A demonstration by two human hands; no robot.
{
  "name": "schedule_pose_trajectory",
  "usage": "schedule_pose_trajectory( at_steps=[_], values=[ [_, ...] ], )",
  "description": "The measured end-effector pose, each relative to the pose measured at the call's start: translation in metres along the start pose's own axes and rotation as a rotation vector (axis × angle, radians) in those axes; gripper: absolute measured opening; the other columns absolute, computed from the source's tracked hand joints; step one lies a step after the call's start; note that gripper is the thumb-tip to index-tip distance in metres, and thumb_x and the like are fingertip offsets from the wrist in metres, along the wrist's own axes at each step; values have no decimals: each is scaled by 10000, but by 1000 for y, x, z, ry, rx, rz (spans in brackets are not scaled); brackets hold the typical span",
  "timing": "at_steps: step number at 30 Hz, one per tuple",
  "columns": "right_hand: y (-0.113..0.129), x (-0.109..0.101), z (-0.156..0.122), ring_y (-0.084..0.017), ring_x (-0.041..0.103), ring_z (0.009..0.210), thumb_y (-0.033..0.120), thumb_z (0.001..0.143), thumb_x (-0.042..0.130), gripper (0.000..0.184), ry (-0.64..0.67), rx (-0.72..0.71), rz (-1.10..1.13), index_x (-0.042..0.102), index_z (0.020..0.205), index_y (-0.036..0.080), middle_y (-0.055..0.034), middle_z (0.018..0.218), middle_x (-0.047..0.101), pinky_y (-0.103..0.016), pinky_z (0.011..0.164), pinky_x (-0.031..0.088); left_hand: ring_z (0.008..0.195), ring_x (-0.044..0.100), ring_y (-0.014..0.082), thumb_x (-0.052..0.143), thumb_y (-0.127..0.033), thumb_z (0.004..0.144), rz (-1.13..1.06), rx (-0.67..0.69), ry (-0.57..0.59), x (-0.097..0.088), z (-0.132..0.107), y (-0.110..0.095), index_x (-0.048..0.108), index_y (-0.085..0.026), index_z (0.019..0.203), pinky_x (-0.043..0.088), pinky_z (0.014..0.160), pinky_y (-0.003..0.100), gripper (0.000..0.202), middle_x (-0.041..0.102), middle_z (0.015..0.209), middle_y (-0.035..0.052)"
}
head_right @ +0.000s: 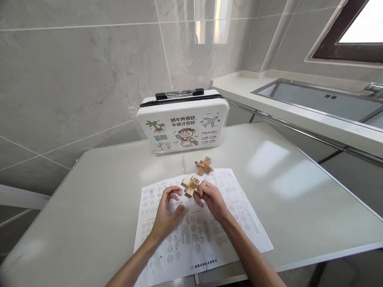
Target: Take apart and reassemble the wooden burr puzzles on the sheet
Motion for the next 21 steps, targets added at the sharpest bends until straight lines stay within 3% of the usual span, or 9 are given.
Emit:
schedule_pose_trajectory(
  at_steps=[3, 6, 11, 17, 21],
  values=[
    [-6, 0, 0, -169, 458, 523, 607, 909, 575, 426, 106, 73, 21, 446, 707, 256, 12, 599, 524, -298, 536, 370, 1238, 584, 313, 691, -761, 827, -99, 13, 77, -1, 2, 1, 541, -271, 1427, 484, 1038, 433, 789, 564, 1444, 159],
    [-11, 2, -1, -177, 509, 533, 609, 907, 602, 438, 214, 146, 35, 452, 701, 252, -3, 613, 584, -303, 544, 398, 1360, 523, 355, 702, -781, 797, -172, -1, 193, -2, 3, 0, 593, -278, 1414, 442, 1121, 473, 803, 542, 1489, 155],
    [-8, 8, -6, -199, 623, 575, 611, 914, 641, 426, 329, 228, 46, 453, 778, 254, -7, 680, 651, -304, 551, 451, 1225, 616, 336, 829, -692, 737, -263, -60, 184, -5, 5, -1, 662, -236, 1295, 509, 1027, 430, 740, 649, 1310, 146],
    [6, 16, -6, -173, 641, 653, 545, 984, 652, 357, 397, 225, -11, 552, 1153, 247, 17, 759, 652, -261, 563, 477, 1096, 638, 298, 852, -665, 725, -417, -108, 154, -7, 7, 4, 653, -227, 1275, 521, 952, 401, 731, 668, 1161, 102],
    [6, 14, -6, -179, 654, 716, 519, 1024, 609, 350, 534, 211, -51, 676, 1099, 184, -18, 790, 641, -268, 584, 503, 983, 641, 270, 863, -642, 725, -512, -114, 213, -6, 7, 5, 649, -223, 1287, 510, 947, 414, 733, 665, 1052, 73]
  ],
)
Point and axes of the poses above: each hand's wrist, its own z-axis towards the middle knuckle, its own x-axis out of the palm, y = z × x, the point moved 1 cm from there along z, towards the middle knuckle
